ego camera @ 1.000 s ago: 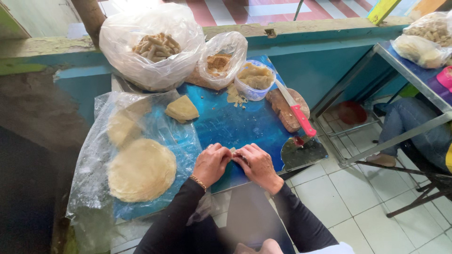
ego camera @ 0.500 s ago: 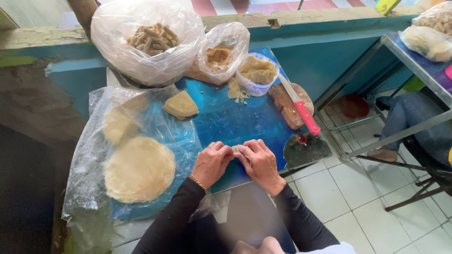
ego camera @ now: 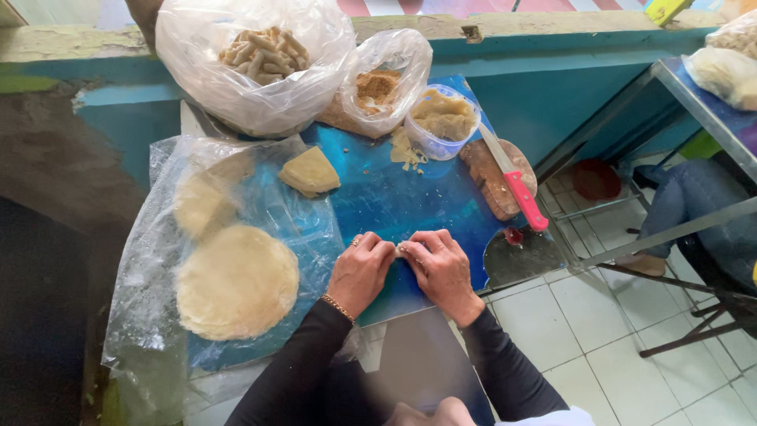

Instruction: The person takes triangular dough wrappers one at a time, spoons filling from a plastic container onto each wrapper by hand, folds the wrapper over the filling, presses the edges closed, and sets the finished pastry on a stack of completed ones on the table.

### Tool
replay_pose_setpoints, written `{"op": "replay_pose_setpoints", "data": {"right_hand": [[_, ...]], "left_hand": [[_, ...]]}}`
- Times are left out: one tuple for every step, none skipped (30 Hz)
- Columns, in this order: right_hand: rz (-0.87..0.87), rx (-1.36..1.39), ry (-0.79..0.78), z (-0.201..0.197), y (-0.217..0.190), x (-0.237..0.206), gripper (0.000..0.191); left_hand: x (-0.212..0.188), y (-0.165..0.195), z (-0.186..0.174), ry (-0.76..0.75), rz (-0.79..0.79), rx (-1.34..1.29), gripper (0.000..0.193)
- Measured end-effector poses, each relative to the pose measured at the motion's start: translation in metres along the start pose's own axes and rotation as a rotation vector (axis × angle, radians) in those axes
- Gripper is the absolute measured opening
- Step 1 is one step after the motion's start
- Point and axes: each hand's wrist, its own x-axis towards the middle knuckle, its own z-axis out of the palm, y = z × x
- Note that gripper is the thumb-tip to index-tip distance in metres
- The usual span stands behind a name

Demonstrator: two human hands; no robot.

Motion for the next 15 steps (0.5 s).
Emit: {"op": "replay_pose_setpoints", "data": {"right_hand": [[-0.007, -0.006, 0.017, 0.001, -0.002, -0.001, 0.015], [-0.015, -0.012, 0.034, 0.001, -0.004, -0.002, 0.017], [-0.023, -0.017, 0.051, 0.002, -0.006, -0.003, 0.019], [-0.028, -0.020, 0.025, 0.002, -0.008, -0.004, 0.019], [-0.031, -0.024, -0.002, 0.002, -0.010, -0.006, 0.019], [-0.033, -0.028, -0.030, 0.002, -0.010, -0.008, 0.019], [-0.022, -0.032, -0.033, 0.002, -0.010, -0.009, 0.020], [-0.011, -0.035, -0.036, 0.002, -0.008, -0.008, 0.021], [0.000, -0.037, -0.039, 0.003, -0.006, -0.007, 0.021], [-0.002, -0.044, -0.049, 0.004, -0.004, -0.007, 0.023], [-0.005, -0.051, -0.056, 0.005, -0.002, -0.005, 0.024], [-0.011, -0.058, -0.061, 0.006, -0.001, -0.003, 0.025], [0.002, -0.044, -0.071, 0.008, 0.000, -0.002, 0.025], [0.015, -0.029, -0.081, 0.009, 0.001, -0.002, 0.024], [0.027, -0.014, -0.093, 0.009, 0.001, -0.001, 0.024]], "left_hand": [[0.000, 0.000, 0.001, 0.004, -0.005, -0.004, 0.006], [-0.001, 0.000, 0.001, 0.007, -0.009, -0.008, 0.007], [-0.001, 0.000, 0.002, 0.011, -0.014, -0.012, 0.008], [-0.001, 0.000, 0.002, 0.020, -0.005, -0.013, 0.010], [-0.001, 0.000, 0.002, 0.026, 0.003, -0.015, 0.011], [-0.001, 0.001, 0.002, 0.032, 0.013, -0.018, 0.012], [-0.001, 0.001, 0.002, 0.022, 0.005, -0.013, 0.012], [0.000, 0.001, 0.003, 0.013, -0.002, -0.008, 0.011], [0.000, 0.002, 0.003, 0.004, -0.010, -0.001, 0.011], [0.000, 0.002, 0.003, 0.004, -0.015, 0.007, 0.010], [0.000, 0.002, 0.004, 0.006, -0.019, 0.016, 0.009], [0.001, 0.002, 0.004, 0.011, -0.021, 0.026, 0.009], [0.001, 0.001, 0.005, 0.014, -0.028, 0.020, 0.008], [0.001, 0.001, 0.005, 0.017, -0.037, 0.014, 0.008], [0.001, 0.000, 0.006, 0.020, -0.047, 0.007, 0.008]]}}
